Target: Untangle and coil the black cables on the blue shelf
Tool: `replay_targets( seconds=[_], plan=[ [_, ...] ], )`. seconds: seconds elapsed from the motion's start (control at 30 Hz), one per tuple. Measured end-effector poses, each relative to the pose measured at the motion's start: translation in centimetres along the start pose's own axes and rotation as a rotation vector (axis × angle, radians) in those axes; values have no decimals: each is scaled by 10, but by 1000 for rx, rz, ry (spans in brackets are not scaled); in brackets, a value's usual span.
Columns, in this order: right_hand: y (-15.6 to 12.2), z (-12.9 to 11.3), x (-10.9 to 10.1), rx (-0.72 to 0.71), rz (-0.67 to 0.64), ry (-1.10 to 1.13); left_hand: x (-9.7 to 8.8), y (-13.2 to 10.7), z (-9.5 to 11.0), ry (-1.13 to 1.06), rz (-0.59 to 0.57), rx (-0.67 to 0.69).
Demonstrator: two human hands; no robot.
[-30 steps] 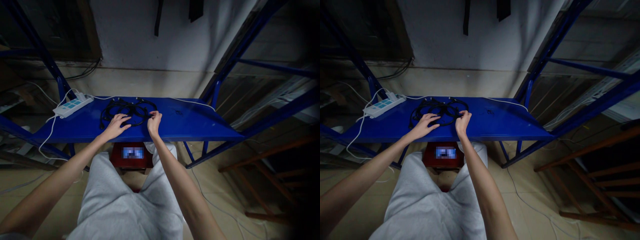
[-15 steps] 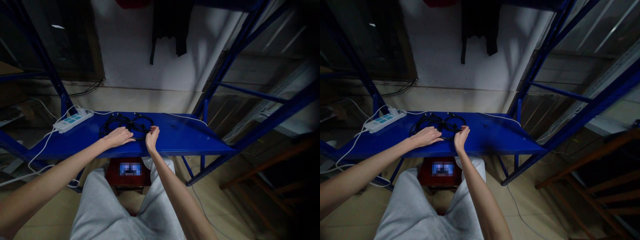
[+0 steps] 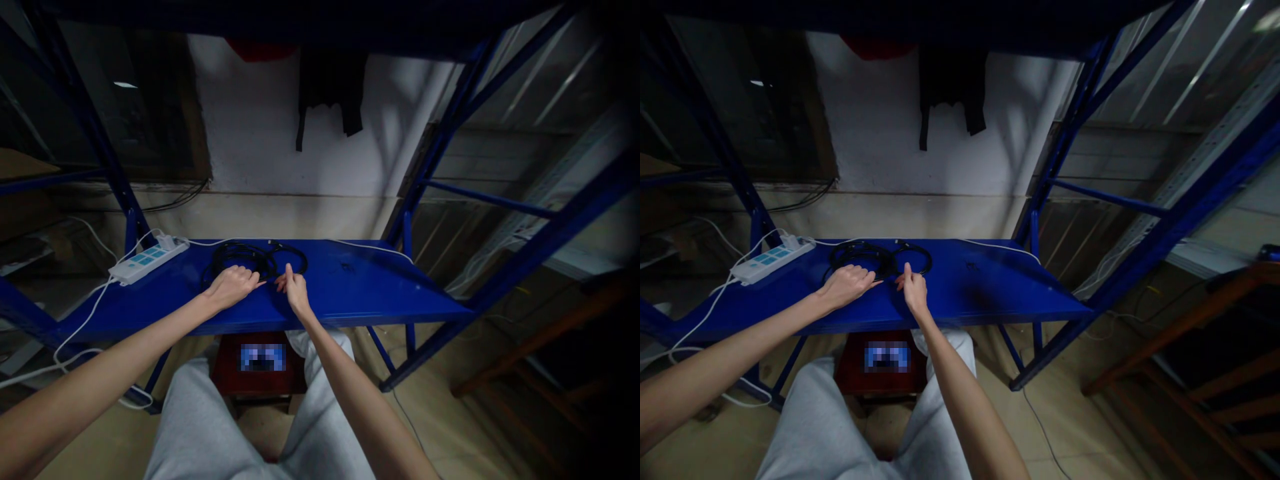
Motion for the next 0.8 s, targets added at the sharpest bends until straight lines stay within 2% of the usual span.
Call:
replay_targets(
  seconds=[0.1, 0.17, 0.4, 0.57, 0.8],
  plan=[
    [-1, -4, 4, 124, -112, 125, 10, 3, 12, 140, -36, -14],
    [-2, -6, 4, 126, -154, 165, 15, 6, 23, 169, -73, -7],
    [2, 7, 5, 151, -84, 119, 21, 10, 56, 142, -241, -46],
    [10, 14, 11, 188, -126, 106, 16, 12, 65, 126, -327, -115],
    [21, 6, 11, 448, -128, 265, 17, 20, 67, 47, -314, -148]
  ],
)
Point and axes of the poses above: each hand's wrist, its own y-axis towards the middle knuckle, its own x-axis out of the palm, z = x × y, the point moved 3 cm from there along y, towards the middle knuckle, and after that the axes turned 4 degrees about z, right-handed, at the moved point
